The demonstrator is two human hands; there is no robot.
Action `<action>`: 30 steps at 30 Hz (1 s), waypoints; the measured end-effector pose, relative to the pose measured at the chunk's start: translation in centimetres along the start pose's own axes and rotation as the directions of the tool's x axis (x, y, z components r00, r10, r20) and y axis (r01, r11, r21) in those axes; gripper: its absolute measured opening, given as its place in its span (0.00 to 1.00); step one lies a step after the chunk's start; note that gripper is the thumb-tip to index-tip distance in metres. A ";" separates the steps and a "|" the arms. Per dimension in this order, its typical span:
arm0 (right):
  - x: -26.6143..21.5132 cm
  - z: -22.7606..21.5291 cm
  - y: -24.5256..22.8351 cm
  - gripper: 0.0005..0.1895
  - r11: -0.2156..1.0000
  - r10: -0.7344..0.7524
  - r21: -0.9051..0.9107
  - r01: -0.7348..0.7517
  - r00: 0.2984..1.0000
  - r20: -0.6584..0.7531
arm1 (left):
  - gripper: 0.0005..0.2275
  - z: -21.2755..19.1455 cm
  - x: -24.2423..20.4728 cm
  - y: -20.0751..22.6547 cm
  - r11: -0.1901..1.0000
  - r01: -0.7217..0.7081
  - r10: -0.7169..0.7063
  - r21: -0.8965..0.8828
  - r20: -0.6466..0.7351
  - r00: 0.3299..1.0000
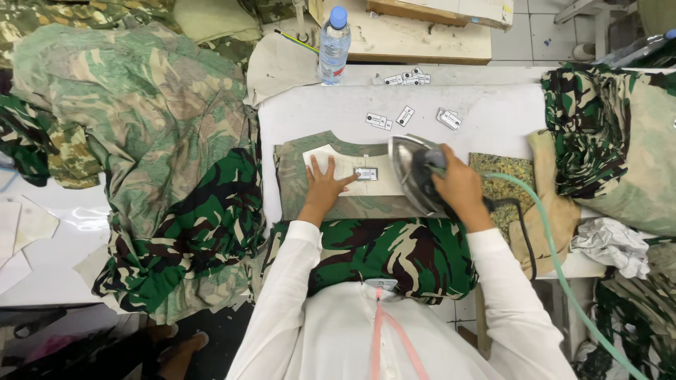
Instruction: The person irons a camouflage-patterned garment on a white table using a steam iron. They repeatedly place a white paper template over the garment's collar area, press it with the iron, and then remove the template to continue ironing the fabric.
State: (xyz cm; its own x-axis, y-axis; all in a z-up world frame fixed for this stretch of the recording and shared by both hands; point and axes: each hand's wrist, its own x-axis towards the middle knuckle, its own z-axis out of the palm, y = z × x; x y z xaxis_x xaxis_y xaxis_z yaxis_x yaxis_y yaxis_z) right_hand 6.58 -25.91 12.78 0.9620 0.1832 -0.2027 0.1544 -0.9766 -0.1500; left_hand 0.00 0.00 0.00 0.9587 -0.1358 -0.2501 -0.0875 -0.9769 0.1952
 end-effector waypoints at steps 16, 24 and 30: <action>3.4 1.6 -9.7 0.22 0.979 -0.201 0.016 0.201 0.969 0.145 | 0.24 -0.6 -0.5 -0.8 0.971 0.008 -0.037 -0.237 -0.118 0.992; 4.3 1.4 -11.1 0.22 0.979 -0.179 0.116 0.171 0.981 0.071 | 0.30 4.1 -0.4 -1.6 0.080 0.304 -0.730 -0.949 0.152 0.666; 1.8 -0.2 -9.0 0.24 0.977 -0.168 0.156 0.148 0.977 0.128 | 0.33 1.2 -2.3 -1.3 0.002 0.186 -0.656 -0.983 0.138 0.742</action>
State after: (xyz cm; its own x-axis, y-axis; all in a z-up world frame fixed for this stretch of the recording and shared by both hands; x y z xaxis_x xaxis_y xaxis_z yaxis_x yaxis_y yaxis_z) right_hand 6.98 -16.85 13.95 0.8854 0.3577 -0.2968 0.2577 -0.9092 -0.3270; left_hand -2.41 1.35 -0.81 0.7309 0.5175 -0.4449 0.4437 0.1349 0.8859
